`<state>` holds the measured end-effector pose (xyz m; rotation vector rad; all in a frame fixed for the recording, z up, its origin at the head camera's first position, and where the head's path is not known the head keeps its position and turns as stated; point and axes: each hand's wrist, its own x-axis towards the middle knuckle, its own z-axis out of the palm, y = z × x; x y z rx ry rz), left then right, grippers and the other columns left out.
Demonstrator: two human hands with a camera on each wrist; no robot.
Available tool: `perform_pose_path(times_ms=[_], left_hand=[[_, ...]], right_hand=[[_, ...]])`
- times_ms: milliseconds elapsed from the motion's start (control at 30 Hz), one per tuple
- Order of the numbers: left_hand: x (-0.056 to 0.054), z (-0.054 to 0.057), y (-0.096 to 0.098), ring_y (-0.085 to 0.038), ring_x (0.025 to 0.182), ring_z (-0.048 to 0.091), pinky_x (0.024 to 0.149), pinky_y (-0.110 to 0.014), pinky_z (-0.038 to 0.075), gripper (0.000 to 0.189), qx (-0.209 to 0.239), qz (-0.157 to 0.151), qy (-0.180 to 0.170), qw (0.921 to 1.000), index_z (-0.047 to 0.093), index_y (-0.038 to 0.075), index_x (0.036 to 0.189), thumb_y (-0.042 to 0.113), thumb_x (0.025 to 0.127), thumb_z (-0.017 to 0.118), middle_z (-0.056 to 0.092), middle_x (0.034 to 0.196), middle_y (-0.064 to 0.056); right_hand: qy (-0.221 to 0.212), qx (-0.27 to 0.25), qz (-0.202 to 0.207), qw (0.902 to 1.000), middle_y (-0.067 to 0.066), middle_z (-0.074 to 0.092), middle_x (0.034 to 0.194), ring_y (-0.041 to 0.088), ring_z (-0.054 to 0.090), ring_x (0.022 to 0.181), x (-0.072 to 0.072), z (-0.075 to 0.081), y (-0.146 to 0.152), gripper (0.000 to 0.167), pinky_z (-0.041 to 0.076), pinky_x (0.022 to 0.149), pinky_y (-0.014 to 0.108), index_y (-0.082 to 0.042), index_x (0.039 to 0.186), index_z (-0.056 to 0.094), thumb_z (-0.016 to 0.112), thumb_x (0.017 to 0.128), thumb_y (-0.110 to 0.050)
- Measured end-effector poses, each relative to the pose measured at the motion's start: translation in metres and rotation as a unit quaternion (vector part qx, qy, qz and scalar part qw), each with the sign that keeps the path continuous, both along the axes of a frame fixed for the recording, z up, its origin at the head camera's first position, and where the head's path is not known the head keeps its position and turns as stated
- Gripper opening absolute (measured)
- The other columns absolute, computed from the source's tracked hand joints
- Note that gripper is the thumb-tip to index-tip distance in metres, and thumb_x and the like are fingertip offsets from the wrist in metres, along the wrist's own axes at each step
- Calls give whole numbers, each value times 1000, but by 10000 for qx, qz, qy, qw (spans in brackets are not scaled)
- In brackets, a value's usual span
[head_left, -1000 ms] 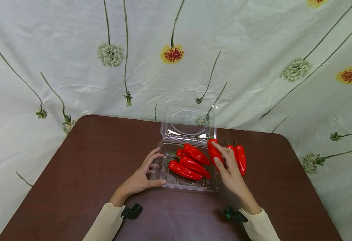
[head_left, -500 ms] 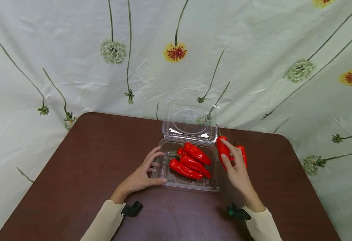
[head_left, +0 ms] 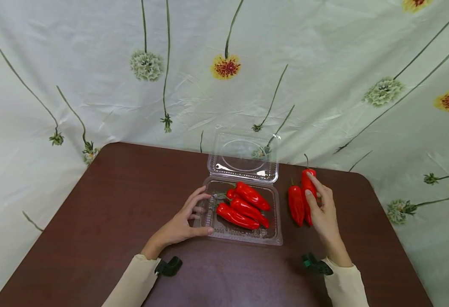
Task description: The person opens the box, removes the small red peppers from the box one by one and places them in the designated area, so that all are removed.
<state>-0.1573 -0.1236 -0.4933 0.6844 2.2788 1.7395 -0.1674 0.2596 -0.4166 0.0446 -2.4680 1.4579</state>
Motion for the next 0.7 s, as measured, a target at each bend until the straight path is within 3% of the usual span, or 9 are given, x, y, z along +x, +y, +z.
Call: perform_pose_path(times_ms=[200, 433, 533, 700], left_hand=[[2, 0, 1, -32, 125, 48, 99, -53, 41, 90, -52, 36, -79, 9999, 27, 19, 156, 27, 84, 82, 4, 167, 5], [2, 1, 2, -32, 125, 49, 100, -52, 40, 90, -55, 61, -90, 9999, 28, 20, 155, 27, 84, 82, 4, 167, 7], [2, 1, 1, -32, 125, 49, 100, -52, 40, 91, -65, 56, -65, 9999, 27, 19, 156, 27, 84, 82, 4, 167, 6], [2, 2, 0, -33, 125, 49, 99, -52, 41, 91, -84, 67, -48, 9999, 26, 18, 156, 27, 84, 81, 5, 167, 3]], right_hand=[[-352, 55, -274, 9990, 9, 40, 136, 8, 37, 101, 5, 13, 8, 45, 39, 71, 22, -14, 150, 47, 45, 106, -8], [-282, 453, -148, 9985, 10, 40, 132, 11, 41, 90, -9, -13, 42, 44, 41, 63, 24, -17, 150, 47, 47, 106, -14], [-294, 546, -92, 9980, 15, 41, 129, 13, 40, 89, -11, -17, 52, 44, 41, 61, 24, -14, 150, 47, 47, 106, -13], [-585, 749, -74, 9954, 25, 39, 139, 14, 44, 92, -13, -18, 62, 45, 44, 65, 24, -10, 152, 44, 46, 107, -14]])
